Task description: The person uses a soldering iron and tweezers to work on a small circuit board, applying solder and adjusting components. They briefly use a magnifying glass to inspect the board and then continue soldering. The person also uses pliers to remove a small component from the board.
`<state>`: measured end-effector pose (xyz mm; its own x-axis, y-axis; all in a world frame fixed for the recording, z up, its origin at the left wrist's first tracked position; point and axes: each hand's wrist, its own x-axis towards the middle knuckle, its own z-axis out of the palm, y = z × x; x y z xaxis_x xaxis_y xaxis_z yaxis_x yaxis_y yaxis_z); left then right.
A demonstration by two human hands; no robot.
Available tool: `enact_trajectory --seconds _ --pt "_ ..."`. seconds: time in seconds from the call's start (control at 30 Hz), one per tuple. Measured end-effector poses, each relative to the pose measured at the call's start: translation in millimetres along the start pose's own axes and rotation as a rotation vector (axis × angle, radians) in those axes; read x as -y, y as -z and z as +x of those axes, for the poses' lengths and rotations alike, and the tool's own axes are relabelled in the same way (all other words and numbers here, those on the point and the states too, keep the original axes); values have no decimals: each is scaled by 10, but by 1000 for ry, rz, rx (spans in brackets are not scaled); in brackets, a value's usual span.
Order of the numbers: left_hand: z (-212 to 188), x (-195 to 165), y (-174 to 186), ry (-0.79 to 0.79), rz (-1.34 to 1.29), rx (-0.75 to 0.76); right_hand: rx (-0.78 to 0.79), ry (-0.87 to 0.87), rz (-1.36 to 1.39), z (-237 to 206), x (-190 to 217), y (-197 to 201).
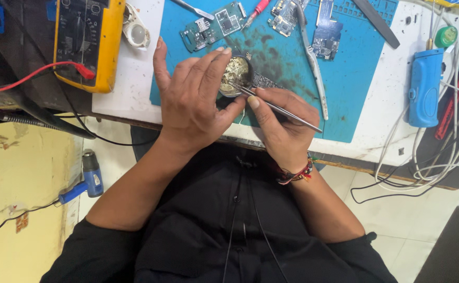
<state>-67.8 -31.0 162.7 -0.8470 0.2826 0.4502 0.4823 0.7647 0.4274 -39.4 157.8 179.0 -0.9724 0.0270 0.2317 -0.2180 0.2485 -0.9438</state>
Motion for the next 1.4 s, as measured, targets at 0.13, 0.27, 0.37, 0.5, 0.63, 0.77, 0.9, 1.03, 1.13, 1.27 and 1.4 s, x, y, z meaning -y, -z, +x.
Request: enact_trajectory --seconds 0.13,0.27,0.37,0.5,0.63,0.77,0.9,1.03,1.13,1.27,1.4 --pt "3 2 -9 -1 13 -1 12 3 0 4 -20 7" --pt "-5 4 -10 -7 11 6 25 17 -35 11 -12 6" --pt "-7 10 -19 -13 11 4 29 46 -60 29 -2 0" --pt "-1 11 -13 -16 8 5 35 67 -68 50 1 -5" --pt "5 10 -7 -20 12 2 38 93 -67 60 -20 -9" --pt "-4 11 -27 -21 18 -5 44 97 -65 50 -38 0" --pt "-28 20 -37 -15 25 -5 24 65 -28 10 -56 13" --pt "-49 7 -21 0 17 -7 3 39 42 -63 -97 33" --pt "-31 2 10 29 27 -18 -38 29 82 -116 -126 69" --pt "54 92 108 97 99 -42 -151 -1 122 -180 -135 124" --pt "110 156 199 79 248 -112 -246 14 108 -243 -149 133"
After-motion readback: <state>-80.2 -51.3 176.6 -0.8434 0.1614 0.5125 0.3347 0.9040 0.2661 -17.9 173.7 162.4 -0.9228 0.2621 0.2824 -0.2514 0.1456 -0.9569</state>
